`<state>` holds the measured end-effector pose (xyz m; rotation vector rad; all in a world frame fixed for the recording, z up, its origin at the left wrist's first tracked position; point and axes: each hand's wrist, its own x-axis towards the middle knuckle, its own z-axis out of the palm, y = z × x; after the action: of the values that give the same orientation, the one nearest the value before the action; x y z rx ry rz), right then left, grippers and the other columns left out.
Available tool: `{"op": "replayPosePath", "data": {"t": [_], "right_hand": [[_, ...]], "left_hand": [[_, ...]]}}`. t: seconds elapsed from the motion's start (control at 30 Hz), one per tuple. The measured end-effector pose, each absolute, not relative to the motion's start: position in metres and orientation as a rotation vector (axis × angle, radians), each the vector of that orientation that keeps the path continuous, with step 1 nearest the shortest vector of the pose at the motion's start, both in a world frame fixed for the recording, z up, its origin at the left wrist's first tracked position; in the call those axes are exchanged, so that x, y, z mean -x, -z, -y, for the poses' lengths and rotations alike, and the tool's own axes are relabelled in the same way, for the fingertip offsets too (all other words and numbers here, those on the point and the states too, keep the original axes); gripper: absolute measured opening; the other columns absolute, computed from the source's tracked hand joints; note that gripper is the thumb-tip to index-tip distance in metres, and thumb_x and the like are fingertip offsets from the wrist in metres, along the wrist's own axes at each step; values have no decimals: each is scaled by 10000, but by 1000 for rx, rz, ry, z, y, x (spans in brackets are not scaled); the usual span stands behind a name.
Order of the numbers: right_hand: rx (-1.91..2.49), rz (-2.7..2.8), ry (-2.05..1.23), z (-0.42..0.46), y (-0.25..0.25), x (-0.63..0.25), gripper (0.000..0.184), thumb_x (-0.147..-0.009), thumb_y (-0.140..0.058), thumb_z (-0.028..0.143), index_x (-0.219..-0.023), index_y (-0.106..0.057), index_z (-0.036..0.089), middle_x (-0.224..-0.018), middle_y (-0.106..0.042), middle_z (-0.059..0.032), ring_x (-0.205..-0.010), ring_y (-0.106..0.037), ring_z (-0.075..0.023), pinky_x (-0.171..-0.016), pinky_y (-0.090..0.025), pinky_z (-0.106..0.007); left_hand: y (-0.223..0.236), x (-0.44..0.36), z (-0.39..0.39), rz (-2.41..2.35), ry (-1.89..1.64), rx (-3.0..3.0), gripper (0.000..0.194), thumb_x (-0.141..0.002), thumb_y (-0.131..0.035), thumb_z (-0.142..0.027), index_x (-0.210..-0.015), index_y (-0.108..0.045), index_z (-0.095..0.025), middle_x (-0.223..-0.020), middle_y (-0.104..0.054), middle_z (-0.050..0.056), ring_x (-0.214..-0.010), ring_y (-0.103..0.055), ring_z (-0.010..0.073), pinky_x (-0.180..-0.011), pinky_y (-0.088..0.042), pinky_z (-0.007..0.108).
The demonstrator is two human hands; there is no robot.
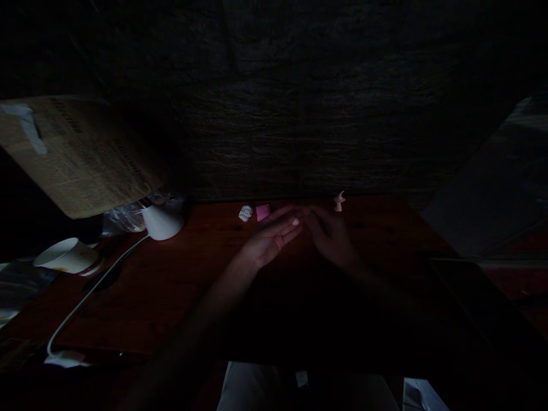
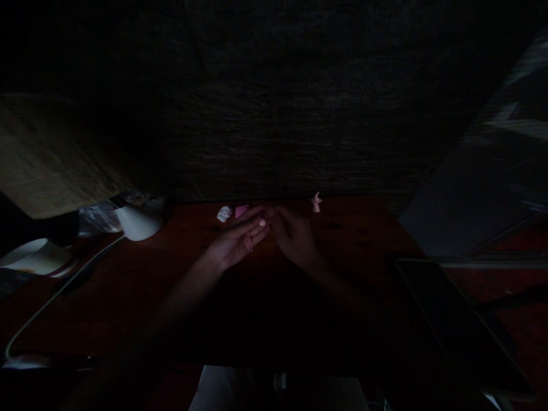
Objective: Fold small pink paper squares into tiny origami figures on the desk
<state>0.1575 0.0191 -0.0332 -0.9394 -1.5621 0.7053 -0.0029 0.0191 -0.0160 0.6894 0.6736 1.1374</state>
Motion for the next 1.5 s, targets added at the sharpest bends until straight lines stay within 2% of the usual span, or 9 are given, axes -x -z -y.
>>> {"op": "replayPosePath", "data": {"t": [0.2, 0.37, 0.53, 0.7, 0.83, 1.0, 1.17, 1.3, 1.5], "right_hand": [[911, 1170, -1490, -29, 34, -154, 535, -976, -465, 709, -981, -713, 236, -1000, -802, -108, -904, -766, -242, -710, -613, -349], [897, 1051, -1677, -28, 30, -152, 492, -1013, -471, 635, -922, -723, 223, -1025, -810, -132, -965, -772, -251, -813, -638, -412], [873, 1194, -1423, -28, 34, -159, 316, -928, -674, 528, -1031, -745, 239, -1128, -806, -116, -1013, -776, -260, -813, -640, -410], [868, 1442, -1015, -25, 31, -164, 273, -887, -739, 459, -1084, -768, 272, -1149, -807, -63, -1084, -748, -241, -939, -598, -420], [804, 1594, -884, -19, 26, -162, 221, -885, -736, 386, -1077, -784, 287, -1097, -813, -39, -1030, -751, -240, -929, -595, -426], [790, 1757, -640, -16, 22, -163, 163, -888, -720, 292, -1028, -797, 321, -1065, -811, -28, -1055, -736, -260, -949, -572, -446], [827, 1791, -662, -16, 24, -165, 165, -880, -719, 303, -1028, -791, 294, -1054, -821, -27, -1020, -749, -259, -962, -561, -443], [846, 1697, -738, -19, 28, -164, 124, -913, -712, 358, -976, -785, 279, -1023, -826, -27, -1004, -763, -248, -963, -567, -432], [853, 1583, -830, -27, 34, -167, 251, -902, -734, 484, -979, -778, 249, -1017, -813, -54, -974, -756, -241, -916, -596, -419]], "left_hand": [[16, 3, -19, -627, -1187, -783, 410, -782, -750, 36, -1137, -742, -168, -1170, -800, 74, -1213, -725, 218, -1112, -525, 353], [14, 4, -21, -668, -1248, -779, 301, -792, -754, 26, -1037, -762, -150, -1067, -815, 67, -1004, -778, 170, -948, -588, 270], [16, 4, -24, -772, -1247, -703, 132, -904, -701, -59, -993, -750, -144, -970, -814, 66, -865, -781, 145, -881, -607, 260], [22, 4, -25, -746, -1196, -743, 192, -887, -758, -120, -1071, -737, -168, -950, -808, 53, -877, -789, 159, -924, -608, 289], [25, 4, -24, -709, -1202, -766, 253, -849, -777, -84, -1083, -740, -173, -957, -801, 38, -881, -777, 148, -962, -590, 313], [21, 6, -22, -738, -1183, -773, 345, -820, -786, -53, -1144, -724, -152, -947, -795, 44, -844, -759, 127, -857, -581, 245], [19, 6, -22, -752, -1163, -792, 312, -822, -812, -89, -1112, -721, -154, -897, -793, 34, -786, -758, 122, -779, -585, 218], [18, 3, -23, -790, -1179, -727, 158, -909, -786, -265, -1009, -726, -159, -901, -791, 42, -730, -746, 126, -769, -608, 249], [19, 3, -25, -880, -1091, -719, 174, -977, -707, -307, -944, -731, -138, -883, -790, 73, -698, -743, 139, -718, -606, 245]]}}
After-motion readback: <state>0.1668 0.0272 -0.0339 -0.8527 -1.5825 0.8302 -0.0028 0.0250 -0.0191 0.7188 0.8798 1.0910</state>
